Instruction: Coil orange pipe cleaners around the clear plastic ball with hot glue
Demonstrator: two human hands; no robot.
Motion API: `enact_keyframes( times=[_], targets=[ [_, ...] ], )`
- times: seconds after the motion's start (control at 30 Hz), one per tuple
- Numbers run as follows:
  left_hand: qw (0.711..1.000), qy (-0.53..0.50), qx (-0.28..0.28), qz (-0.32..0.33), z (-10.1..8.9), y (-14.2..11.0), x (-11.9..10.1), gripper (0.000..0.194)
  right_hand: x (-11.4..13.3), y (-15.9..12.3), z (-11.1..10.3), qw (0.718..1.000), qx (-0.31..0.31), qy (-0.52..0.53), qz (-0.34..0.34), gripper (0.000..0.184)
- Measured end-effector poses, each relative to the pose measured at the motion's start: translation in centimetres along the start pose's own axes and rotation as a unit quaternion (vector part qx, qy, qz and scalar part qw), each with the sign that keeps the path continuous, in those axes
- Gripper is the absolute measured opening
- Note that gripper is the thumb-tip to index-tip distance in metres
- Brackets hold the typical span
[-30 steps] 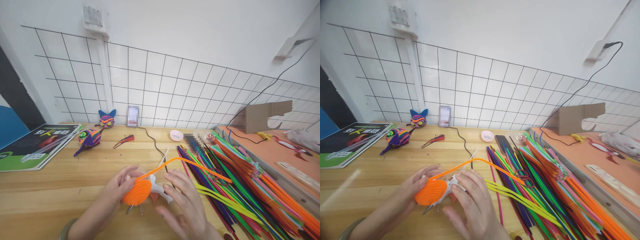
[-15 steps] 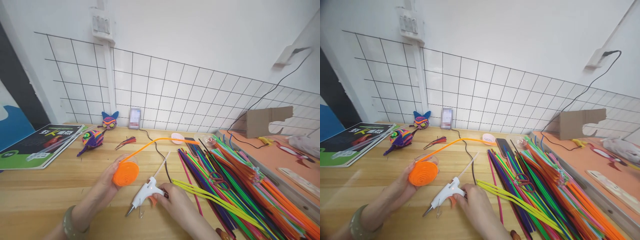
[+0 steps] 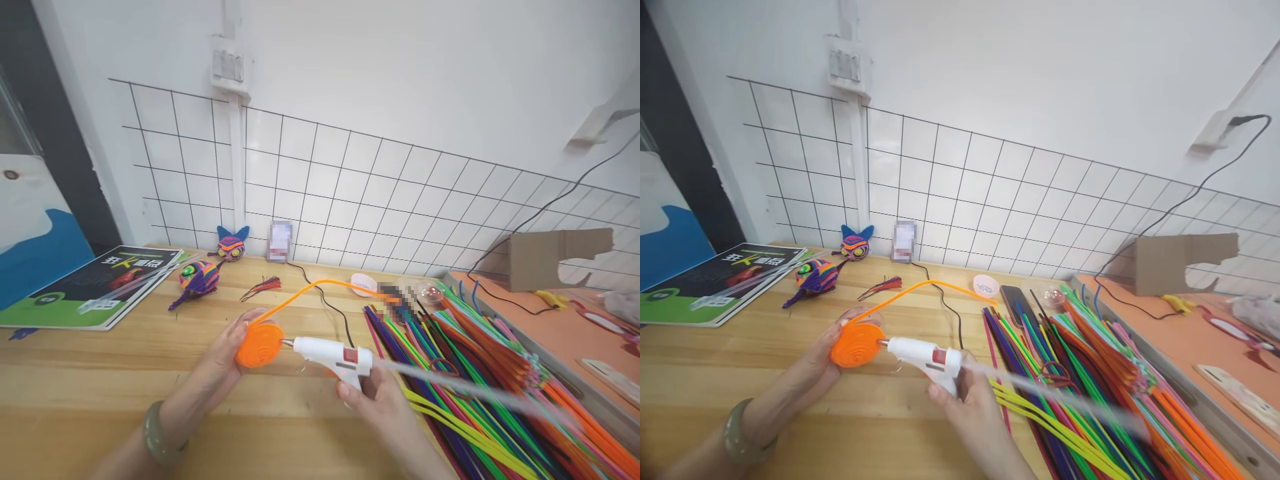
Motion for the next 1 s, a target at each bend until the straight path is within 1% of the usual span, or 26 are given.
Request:
enact_keyframes(
  times=[0.13, 0.2, 0.3, 0.4, 0.5, 0.57, 0.63, 0.73, 0.83, 0.9, 1.0],
  targets=[
    [1.000, 0.016, -0.015, 0.015, -0.4, 0.0, 0.0, 0.050, -0.3, -1.0, -0.1, 1.000, -0.002, 0.014, 0.021, 0.045],
    [0.999, 0.019, -0.022, 0.024, -0.6, 0.0, -0.1, 0.050, -0.3, -1.4, -0.4, 0.999, -0.023, 0.038, 0.027, 0.046],
    [0.999, 0.028, -0.024, 0.018, -0.7, 0.1, -0.1, 0.050, 0.2, -1.6, -0.7, 0.995, -0.066, 0.066, 0.020, 0.046],
    [0.999, 0.038, -0.013, 0.011, -0.6, 0.1, 0.0, 0.052, 0.4, -1.7, -0.8, 0.993, -0.102, 0.051, 0.021, 0.043],
    [0.999, 0.050, -0.001, 0.017, -0.4, -0.1, 0.3, 0.053, 0.1, -1.8, -0.8, 0.992, -0.120, 0.027, 0.030, 0.041],
    [0.998, 0.057, 0.004, 0.028, -0.2, -0.2, 0.4, 0.055, -0.2, -1.8, -0.8, 0.992, -0.120, 0.006, 0.032, 0.039],
    [0.997, 0.064, 0.012, 0.036, 0.1, -0.3, 0.6, 0.057, -0.3, -1.7, -1.0, 0.993, -0.114, -0.024, 0.017, 0.035],
    [0.995, 0.086, 0.013, 0.044, 0.5, -0.3, 0.5, 0.060, 0.2, -1.5, -1.1, 0.993, -0.089, -0.071, -0.034, 0.030],
    [0.993, 0.109, 0.021, 0.041, 0.8, -0.3, 0.6, 0.065, 0.7, -1.5, -0.8, 0.991, -0.054, -0.098, -0.074, 0.031],
    [0.993, 0.112, 0.024, 0.036, 0.8, -0.4, 0.9, 0.067, 1.1, -1.6, -0.9, 0.988, -0.057, -0.114, -0.088, 0.030],
    [0.994, 0.104, 0.014, 0.041, 0.3, -0.2, 1.5, 0.069, 1.7, -1.7, -0.9, 0.982, -0.062, -0.141, -0.111, 0.026]
  ],
)
Point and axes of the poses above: each hand's wrist, its own y-axis towards the middle knuckle, its own z-axis out of the palm, x = y × z, the point moved 6 cm from there along y, towards the middle knuckle, and after that the axes turned 5 degrees about -y, right-handed, at the moved point
